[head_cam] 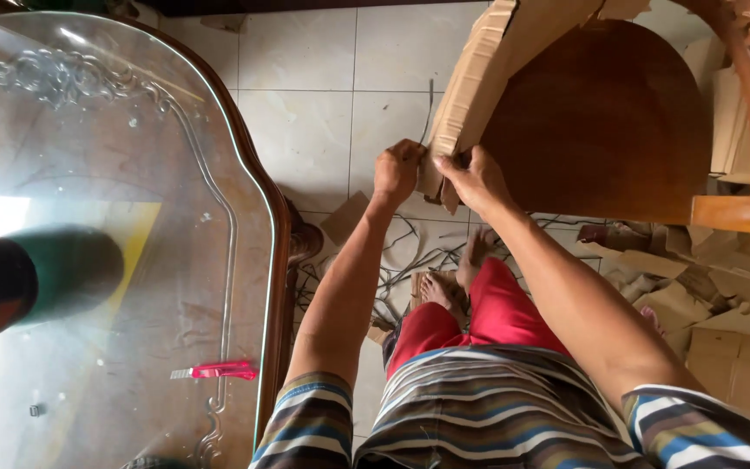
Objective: The person sits on the floor and assembles a cardboard structure by folding and securing pieces together. They use thin strips of material to tie the cardboard sections, picking up the strips from a pile on the floor and wrapping them around the joints.
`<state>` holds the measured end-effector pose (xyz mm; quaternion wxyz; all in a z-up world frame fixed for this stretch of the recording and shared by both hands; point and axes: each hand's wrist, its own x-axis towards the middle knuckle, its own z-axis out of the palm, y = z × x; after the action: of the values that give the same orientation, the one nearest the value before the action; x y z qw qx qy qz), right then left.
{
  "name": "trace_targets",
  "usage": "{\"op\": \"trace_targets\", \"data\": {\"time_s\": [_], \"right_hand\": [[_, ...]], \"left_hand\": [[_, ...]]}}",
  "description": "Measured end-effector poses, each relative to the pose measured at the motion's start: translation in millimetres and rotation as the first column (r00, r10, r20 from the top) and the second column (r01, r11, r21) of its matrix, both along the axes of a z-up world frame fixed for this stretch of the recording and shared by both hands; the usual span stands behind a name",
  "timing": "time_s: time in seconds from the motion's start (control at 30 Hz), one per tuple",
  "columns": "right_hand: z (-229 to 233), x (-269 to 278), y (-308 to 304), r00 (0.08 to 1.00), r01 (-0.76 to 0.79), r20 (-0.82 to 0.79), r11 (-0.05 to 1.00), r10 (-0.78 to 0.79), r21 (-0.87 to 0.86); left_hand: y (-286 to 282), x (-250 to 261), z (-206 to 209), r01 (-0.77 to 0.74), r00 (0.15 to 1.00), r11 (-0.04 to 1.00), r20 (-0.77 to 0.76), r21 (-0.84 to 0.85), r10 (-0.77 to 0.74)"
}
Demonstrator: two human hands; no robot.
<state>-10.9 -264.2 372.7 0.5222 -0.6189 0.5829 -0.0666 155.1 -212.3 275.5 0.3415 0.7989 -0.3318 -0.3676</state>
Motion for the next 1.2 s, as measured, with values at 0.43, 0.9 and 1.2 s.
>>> {"op": "trace_targets", "data": {"time_s": [0.43,0.9,1.2], "right_hand": [[47.4,26.4,-28.1,0.975,-0.217,-0.025,0.968,0.222,0.125],[82.3,-10.6,-56.5,0.898,-0.439,-0.059,0.895,0.435,-0.079],[88.1,16.1,-64.3,0.925,-0.373,-0.154,0.908,0.347,-0.193]], "left_hand": [[-21.6,-16.3,59.5,-0.08,0.989,0.986,-0.133,-0.149,0.061],[-37.5,-20.9,59.1,0.201,0.968,0.969,-0.122,-0.146,-0.22],[-40.0,-12.1,38.1,0.318,0.935,0.93,-0.105,-0.184,-0.34]]}}
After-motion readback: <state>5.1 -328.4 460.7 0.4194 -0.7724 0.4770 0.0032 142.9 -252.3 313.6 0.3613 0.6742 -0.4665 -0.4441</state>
